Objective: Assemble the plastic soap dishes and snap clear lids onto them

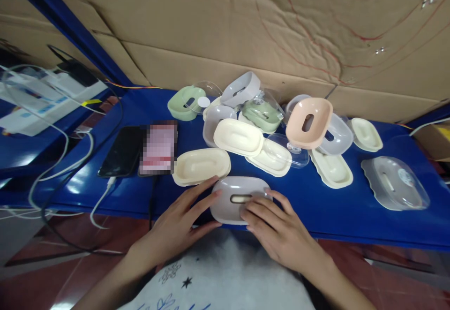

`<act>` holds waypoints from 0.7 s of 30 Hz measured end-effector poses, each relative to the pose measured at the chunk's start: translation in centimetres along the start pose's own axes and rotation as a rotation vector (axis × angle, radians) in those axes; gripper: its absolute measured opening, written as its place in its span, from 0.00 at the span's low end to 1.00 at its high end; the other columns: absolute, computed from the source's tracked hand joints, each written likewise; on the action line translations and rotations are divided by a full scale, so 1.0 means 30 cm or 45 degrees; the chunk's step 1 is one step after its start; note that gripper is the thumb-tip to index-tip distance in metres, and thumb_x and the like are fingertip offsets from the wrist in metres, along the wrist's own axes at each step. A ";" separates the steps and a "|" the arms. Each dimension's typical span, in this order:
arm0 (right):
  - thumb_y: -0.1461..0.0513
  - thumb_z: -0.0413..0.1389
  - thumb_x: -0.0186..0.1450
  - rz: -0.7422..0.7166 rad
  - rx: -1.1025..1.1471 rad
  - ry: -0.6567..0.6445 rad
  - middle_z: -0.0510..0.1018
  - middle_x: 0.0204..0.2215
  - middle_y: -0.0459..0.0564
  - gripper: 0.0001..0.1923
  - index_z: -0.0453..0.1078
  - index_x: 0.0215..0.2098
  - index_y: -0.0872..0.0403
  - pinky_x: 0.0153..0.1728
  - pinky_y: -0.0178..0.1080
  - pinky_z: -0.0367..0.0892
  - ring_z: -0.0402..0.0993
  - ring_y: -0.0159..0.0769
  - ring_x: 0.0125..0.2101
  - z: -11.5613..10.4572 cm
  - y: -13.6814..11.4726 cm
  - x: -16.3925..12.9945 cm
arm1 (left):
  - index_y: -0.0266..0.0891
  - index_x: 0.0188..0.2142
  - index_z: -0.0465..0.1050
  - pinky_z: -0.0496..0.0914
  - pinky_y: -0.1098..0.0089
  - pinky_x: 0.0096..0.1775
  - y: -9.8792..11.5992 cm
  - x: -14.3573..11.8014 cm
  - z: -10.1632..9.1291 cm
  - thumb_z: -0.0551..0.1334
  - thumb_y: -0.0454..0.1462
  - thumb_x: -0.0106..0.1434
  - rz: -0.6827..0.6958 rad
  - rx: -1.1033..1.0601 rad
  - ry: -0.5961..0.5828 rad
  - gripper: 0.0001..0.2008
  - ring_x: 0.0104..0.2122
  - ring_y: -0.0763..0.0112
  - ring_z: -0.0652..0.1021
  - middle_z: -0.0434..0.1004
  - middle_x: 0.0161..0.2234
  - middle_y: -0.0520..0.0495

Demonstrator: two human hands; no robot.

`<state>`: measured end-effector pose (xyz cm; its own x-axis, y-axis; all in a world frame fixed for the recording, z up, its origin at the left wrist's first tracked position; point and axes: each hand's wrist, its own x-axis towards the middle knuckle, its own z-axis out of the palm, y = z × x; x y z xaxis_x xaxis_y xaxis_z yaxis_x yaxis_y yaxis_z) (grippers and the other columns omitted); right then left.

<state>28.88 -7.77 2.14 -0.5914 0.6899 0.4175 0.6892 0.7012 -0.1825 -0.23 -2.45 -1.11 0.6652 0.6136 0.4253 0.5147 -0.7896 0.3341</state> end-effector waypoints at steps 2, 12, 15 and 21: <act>0.65 0.57 0.77 -0.028 -0.025 -0.008 0.84 0.53 0.52 0.12 0.76 0.57 0.58 0.72 0.50 0.56 0.78 0.40 0.57 0.014 -0.005 0.009 | 0.42 0.71 0.64 0.78 0.48 0.62 -0.004 -0.001 -0.002 0.65 0.38 0.76 0.023 0.014 -0.013 0.27 0.66 0.49 0.74 0.67 0.71 0.35; 0.64 0.54 0.77 -0.006 -0.043 0.036 0.83 0.58 0.52 0.21 0.72 0.66 0.51 0.62 0.52 0.73 0.78 0.43 0.61 -0.003 0.073 -0.039 | 0.40 0.64 0.71 0.79 0.49 0.60 -0.017 -0.002 0.003 0.66 0.42 0.75 0.117 -0.051 0.041 0.21 0.65 0.51 0.73 0.69 0.68 0.36; 0.63 0.51 0.78 0.372 -0.200 0.204 0.80 0.62 0.56 0.25 0.67 0.72 0.49 0.62 0.57 0.71 0.76 0.51 0.63 -0.036 0.182 -0.052 | 0.40 0.65 0.70 0.78 0.48 0.63 -0.014 -0.004 -0.004 0.66 0.43 0.75 0.099 -0.092 0.032 0.22 0.68 0.50 0.71 0.66 0.70 0.35; 0.54 0.58 0.76 0.643 -0.462 0.185 0.79 0.61 0.61 0.27 0.67 0.72 0.49 0.60 0.61 0.73 0.76 0.57 0.61 -0.016 0.297 -0.086 | 0.40 0.64 0.70 0.78 0.51 0.63 -0.015 -0.015 -0.003 0.66 0.41 0.75 0.045 -0.154 0.051 0.21 0.69 0.50 0.72 0.64 0.72 0.33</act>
<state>36.75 -3.38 -0.13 -0.1114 0.8701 0.4801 0.9812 0.1728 -0.0855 -0.80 -2.38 -1.38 0.6586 0.5868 0.4711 0.4207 -0.8061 0.4161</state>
